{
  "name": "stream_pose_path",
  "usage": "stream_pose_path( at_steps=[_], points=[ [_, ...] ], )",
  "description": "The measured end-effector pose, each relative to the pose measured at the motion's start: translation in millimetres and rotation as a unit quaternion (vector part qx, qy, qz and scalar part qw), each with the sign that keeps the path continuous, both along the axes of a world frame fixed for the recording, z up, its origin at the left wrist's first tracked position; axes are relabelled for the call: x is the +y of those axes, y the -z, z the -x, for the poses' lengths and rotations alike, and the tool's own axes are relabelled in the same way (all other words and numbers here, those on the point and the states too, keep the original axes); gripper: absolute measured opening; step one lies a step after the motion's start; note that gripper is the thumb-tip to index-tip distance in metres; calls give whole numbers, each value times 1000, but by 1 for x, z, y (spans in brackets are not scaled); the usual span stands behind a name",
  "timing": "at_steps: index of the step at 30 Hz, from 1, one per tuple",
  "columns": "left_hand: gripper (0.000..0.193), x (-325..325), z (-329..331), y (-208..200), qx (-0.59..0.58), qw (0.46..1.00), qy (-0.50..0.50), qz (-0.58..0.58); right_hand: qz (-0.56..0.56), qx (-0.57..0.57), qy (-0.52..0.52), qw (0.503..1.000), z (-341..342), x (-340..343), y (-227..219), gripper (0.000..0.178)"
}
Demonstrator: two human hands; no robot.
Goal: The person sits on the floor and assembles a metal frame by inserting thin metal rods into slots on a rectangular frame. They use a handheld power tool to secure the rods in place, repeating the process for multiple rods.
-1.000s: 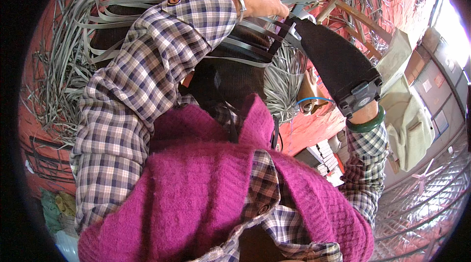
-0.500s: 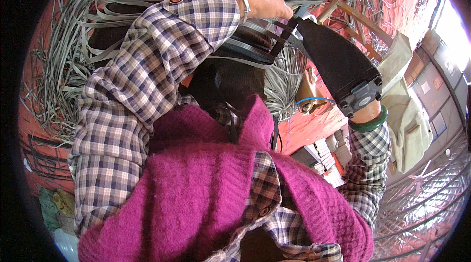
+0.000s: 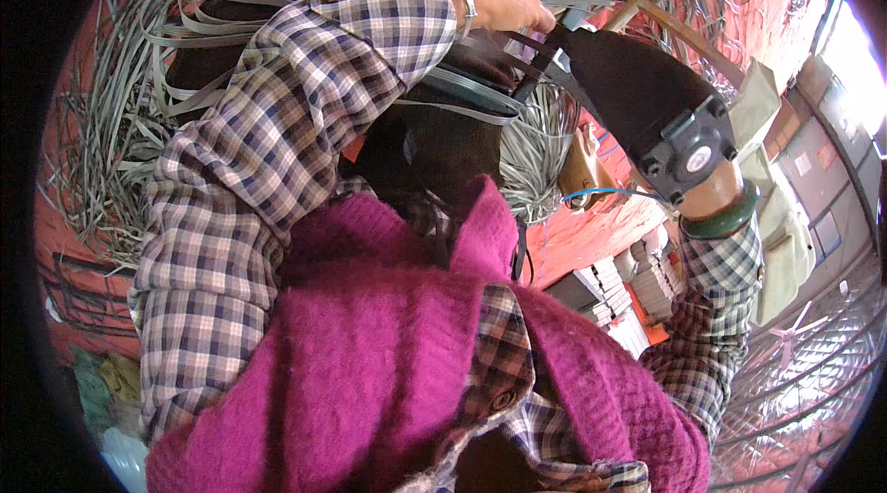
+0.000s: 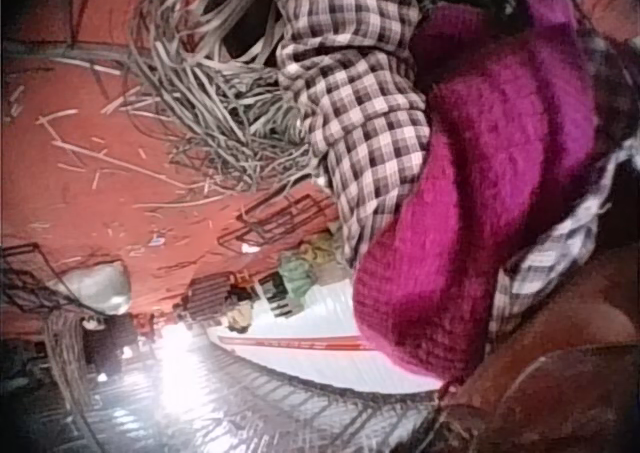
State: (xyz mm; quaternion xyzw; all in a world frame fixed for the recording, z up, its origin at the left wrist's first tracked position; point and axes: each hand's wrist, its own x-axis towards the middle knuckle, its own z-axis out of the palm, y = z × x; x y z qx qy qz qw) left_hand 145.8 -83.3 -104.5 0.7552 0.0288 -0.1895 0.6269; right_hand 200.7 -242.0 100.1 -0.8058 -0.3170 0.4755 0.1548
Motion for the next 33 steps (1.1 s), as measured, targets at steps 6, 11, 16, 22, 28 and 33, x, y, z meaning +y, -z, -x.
stream_pose_path(
  at_steps=[6, 11, 16, 22, 28, 33],
  points=[
    [36, 18, 5, -10, -8, 995, -14, 95, 28, -143, -228, 963, 2, 11, -5, 30],
    [51, 25, 9, -12, 37, 989, -63, 131, 6, -146, -164, 976, 9, 10, -15, 36],
    [46, 26, 10, -10, 54, 963, -73, 254, -42, -103, -57, 992, 15, 1, -21, 34],
    [30, 30, 9, -12, 67, 944, -47, 320, 57, -48, -89, 993, 8, -21, -13, 35],
    [28, 30, 2, -11, 47, 978, -49, 195, 58, -77, -145, 985, 6, -29, -12, 45],
    [38, 20, -9, 0, -47, 996, -36, 59, 94, -173, -254, 947, 6, -20, -16, 43]
  ],
)
